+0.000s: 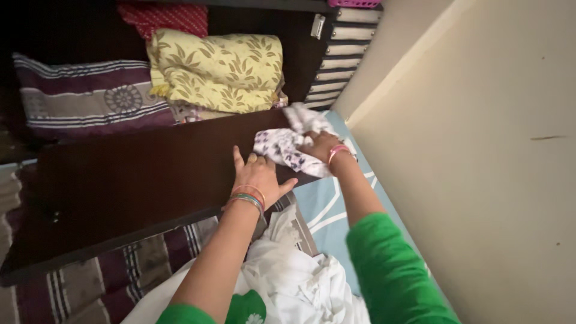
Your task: The person wipes a dark wooden cabinet with a patterned cloth, removes folded fabrics from a drawer, places them on the bed, and continues wiping the cabinet surfaces.
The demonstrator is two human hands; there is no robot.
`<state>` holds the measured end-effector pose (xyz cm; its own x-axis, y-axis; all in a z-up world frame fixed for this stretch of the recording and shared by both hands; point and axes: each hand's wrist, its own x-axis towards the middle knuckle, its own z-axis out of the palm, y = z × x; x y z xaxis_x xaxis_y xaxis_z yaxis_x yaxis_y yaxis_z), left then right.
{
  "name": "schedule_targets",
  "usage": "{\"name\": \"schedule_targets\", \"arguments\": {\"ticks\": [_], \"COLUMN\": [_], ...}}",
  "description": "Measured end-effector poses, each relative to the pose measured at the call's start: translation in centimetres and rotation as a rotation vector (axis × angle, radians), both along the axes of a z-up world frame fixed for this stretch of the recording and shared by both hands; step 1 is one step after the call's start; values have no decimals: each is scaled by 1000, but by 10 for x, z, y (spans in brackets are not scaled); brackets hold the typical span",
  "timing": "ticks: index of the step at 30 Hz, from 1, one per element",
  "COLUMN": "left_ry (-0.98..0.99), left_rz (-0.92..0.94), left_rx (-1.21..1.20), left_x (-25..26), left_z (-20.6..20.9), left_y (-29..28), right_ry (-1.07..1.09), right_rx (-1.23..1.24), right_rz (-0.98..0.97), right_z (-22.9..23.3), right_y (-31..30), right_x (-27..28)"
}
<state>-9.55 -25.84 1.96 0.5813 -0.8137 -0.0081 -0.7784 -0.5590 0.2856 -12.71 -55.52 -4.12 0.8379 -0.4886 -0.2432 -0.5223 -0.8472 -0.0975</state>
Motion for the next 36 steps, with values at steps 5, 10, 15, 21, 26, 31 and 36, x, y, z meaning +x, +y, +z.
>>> {"name": "schedule_targets", "arguments": {"ticks": [5, 10, 15, 21, 26, 31, 36], "left_ry": [-43, -51, -32, -48, -18, -20, 37], "left_rz": [-20, -16, -16, -21, -15, -8, -37], "left_rx": [-58, -36, -9, -36, -44, -45, 57], "left_x": [3, 4, 2, 5, 3, 4, 3], "left_z": [-3, 0, 1, -4, -2, -2, 5], "left_y": [-9, -8, -10, -12, -10, -9, -7], "right_ry": [99, 47, -92, -86, -32, 29, 68], "right_rx": [-64, -14, -57, -96, -163, -6, 7], "right_rz": [117, 72, 369, -78, 301, -143, -284], "right_z": [-10, -21, -69, -64, -82, -35, -24], "right_y": [15, -3, 20, -19, -3, -7, -20], "right_x": [23, 43, 94, 106, 129, 96, 62]}}
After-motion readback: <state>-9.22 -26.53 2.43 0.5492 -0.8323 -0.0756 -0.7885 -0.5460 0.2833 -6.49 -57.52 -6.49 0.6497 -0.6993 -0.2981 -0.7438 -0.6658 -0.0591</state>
